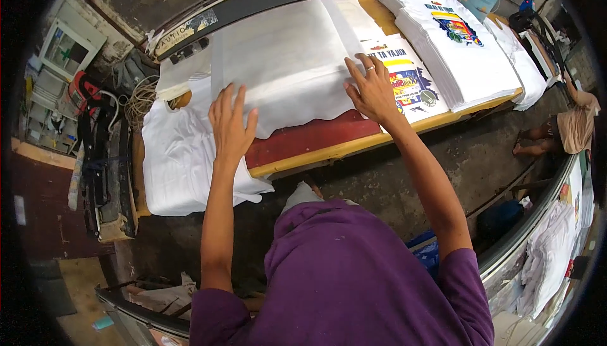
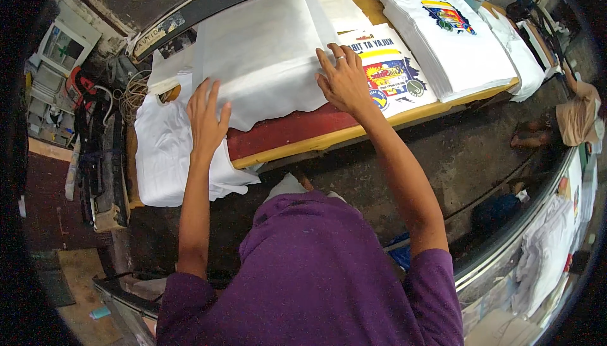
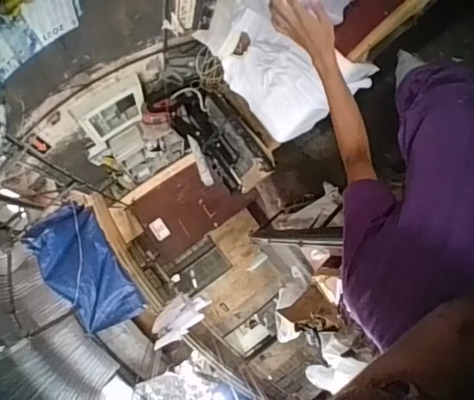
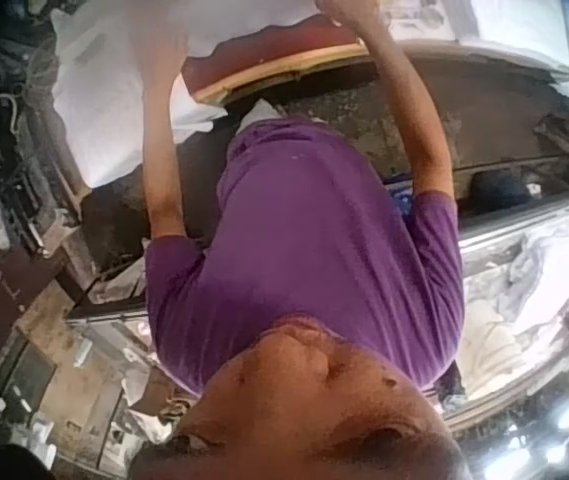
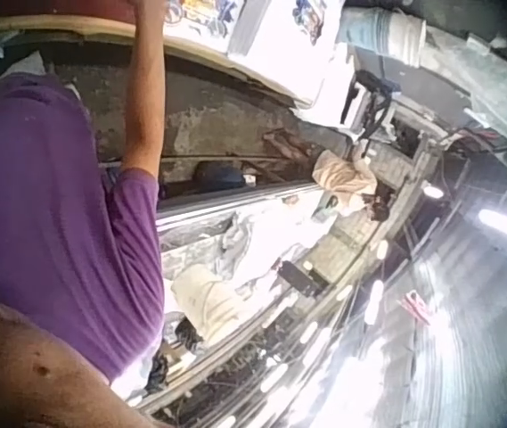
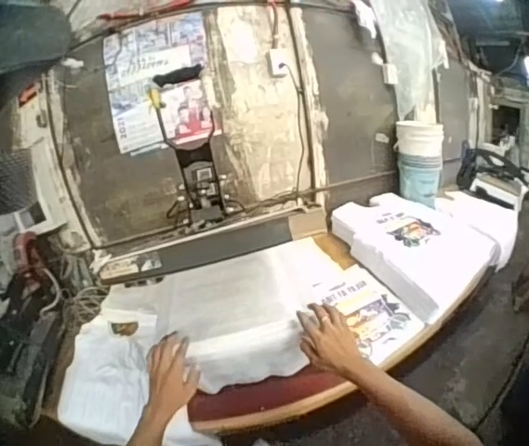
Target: Printing colorful designs onto white t-shirts using a commercial heat press machine.
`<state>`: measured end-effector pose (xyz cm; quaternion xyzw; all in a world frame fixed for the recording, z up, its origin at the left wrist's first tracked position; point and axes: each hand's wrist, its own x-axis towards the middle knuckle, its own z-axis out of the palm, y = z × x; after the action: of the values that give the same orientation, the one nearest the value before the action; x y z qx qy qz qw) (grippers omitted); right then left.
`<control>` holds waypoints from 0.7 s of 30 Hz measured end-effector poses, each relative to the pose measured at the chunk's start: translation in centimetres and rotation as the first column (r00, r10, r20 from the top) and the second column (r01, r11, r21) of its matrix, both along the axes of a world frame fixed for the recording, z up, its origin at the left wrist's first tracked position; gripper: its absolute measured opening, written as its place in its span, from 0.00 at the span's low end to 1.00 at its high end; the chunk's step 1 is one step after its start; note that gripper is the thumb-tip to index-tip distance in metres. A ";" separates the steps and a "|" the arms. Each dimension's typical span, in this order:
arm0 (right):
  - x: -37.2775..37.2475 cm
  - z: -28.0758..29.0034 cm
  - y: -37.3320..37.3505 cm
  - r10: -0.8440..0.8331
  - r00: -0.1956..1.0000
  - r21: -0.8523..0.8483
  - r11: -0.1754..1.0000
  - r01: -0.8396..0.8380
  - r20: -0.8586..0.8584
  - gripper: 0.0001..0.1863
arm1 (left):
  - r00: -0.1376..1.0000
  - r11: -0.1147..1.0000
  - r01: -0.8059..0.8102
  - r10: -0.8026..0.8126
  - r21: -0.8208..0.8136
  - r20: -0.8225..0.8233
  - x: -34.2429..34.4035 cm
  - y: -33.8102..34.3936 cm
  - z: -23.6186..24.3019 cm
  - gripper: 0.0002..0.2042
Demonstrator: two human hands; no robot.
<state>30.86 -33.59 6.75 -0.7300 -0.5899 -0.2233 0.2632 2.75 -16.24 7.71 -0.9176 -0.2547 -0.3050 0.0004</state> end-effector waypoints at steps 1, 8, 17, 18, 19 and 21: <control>0.0 -0.2 0.1 -0.014 1.000 -0.039 0.999 0.014 0.017 0.26 | 1.000 1.000 -0.001 0.001 0.004 -0.002 -0.7 0.0 -0.2 0.27; -0.5 -1.5 0.6 -0.028 0.999 -0.078 0.997 0.026 -0.027 0.29 | 0.979 0.985 -0.144 0.155 0.096 -0.130 -1.8 1.1 -0.9 0.27; -0.3 -0.9 0.2 0.037 0.989 -0.010 0.999 -0.039 -0.143 0.28 | 0.997 0.997 -0.071 0.072 0.018 -0.026 -2.9 1.0 -0.5 0.27; -0.3 -0.8 0.3 0.036 0.989 -0.004 0.999 -0.037 -0.142 0.28 | 0.998 0.998 -0.054 0.054 -0.013 -0.019 -2.9 1.1 -0.3 0.27; -0.5 -0.6 0.2 0.019 0.990 -0.024 0.999 -0.023 -0.138 0.28 | 0.998 0.999 -0.052 0.052 -0.007 -0.018 -3.0 1.1 -0.2 0.27; -0.7 -0.4 0.1 0.001 0.991 -0.040 0.999 -0.007 -0.131 0.27 | 0.996 0.996 -0.080 0.079 -0.029 -0.043 -2.7 0.7 0.0 0.27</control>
<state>30.19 -33.44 6.34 -0.7471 -0.5771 -0.1624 0.2870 0.03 -15.50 7.72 -0.9129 -0.2956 -0.2815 0.0036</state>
